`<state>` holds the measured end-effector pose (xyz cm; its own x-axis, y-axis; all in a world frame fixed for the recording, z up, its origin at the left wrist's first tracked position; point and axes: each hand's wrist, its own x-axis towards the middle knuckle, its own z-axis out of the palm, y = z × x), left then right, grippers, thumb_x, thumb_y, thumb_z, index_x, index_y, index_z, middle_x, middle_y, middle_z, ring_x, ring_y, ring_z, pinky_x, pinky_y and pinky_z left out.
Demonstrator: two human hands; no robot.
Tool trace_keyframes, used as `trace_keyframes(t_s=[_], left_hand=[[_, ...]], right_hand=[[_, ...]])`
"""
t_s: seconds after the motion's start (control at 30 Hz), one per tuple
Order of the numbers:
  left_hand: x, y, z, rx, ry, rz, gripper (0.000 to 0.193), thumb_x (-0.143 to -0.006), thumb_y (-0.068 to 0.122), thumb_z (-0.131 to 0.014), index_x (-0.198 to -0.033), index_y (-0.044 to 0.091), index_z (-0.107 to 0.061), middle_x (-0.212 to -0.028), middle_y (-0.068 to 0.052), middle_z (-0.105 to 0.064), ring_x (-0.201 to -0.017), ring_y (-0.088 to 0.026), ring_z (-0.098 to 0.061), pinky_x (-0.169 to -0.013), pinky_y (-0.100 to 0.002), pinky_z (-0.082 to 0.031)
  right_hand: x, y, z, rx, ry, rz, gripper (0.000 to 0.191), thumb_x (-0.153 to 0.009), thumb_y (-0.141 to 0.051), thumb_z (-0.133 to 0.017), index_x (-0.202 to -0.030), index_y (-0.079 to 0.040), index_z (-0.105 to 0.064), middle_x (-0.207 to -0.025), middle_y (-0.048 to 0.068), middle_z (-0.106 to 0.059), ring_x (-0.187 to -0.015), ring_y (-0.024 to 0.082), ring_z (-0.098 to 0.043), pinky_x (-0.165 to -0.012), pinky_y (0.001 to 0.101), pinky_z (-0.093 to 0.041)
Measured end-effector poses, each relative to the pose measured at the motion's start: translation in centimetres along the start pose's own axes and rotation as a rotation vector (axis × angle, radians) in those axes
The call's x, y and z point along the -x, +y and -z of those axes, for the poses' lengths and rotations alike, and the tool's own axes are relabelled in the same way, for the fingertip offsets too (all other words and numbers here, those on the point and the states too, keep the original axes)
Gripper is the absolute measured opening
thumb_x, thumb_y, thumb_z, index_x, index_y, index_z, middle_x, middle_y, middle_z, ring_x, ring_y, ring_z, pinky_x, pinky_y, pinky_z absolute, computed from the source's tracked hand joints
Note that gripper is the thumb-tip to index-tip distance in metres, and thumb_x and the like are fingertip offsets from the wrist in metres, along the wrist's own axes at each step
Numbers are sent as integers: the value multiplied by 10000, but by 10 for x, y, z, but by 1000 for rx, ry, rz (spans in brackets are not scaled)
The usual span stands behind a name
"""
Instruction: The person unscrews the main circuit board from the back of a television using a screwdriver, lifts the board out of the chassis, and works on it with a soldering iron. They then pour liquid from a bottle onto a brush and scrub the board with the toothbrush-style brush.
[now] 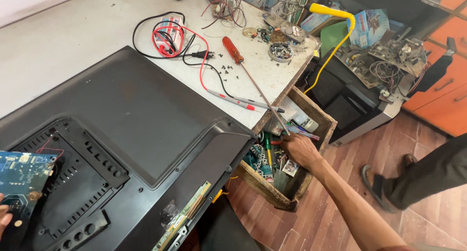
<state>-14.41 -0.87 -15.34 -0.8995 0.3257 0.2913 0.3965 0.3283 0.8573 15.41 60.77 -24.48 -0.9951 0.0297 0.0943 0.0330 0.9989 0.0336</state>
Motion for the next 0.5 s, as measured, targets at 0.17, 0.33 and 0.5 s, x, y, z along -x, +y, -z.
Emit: trace_keyframes(t_s=[0.17,0.33,0.5], left_hand=[[0,5,1,18,3,-42,309,-1119,42,-518,-1416,17,-437,-1520,-148,-434,-1329,-270,-547,-1137,-438,-511],[12,35,1,-188,42,-134,164,-1176,74,-549,-1328,42,-496,-1395,-143,-515,-1250,-257,-589,-1131,-371,-536],[18,63,0,-208,47,-134,196,-1188,105,-549,-1348,-1,-510,-1372,-138,-532,-1237,-244,-609,-1095,-354,-547]], right_hand=[[-8,5,1,293,-59,-42,283,-860,-135,-597,-1086,-73,-756,-986,111,-695,-993,283,-667,-838,446,-551],[-11,11,4,322,-60,-119,218,-781,-114,-617,-924,-24,-754,-1155,97,-694,-1066,294,-671,-817,407,-564],[-8,20,17,122,-52,-310,184,-839,-162,-663,-964,-76,-767,-1065,112,-725,-940,284,-710,-835,407,-576]])
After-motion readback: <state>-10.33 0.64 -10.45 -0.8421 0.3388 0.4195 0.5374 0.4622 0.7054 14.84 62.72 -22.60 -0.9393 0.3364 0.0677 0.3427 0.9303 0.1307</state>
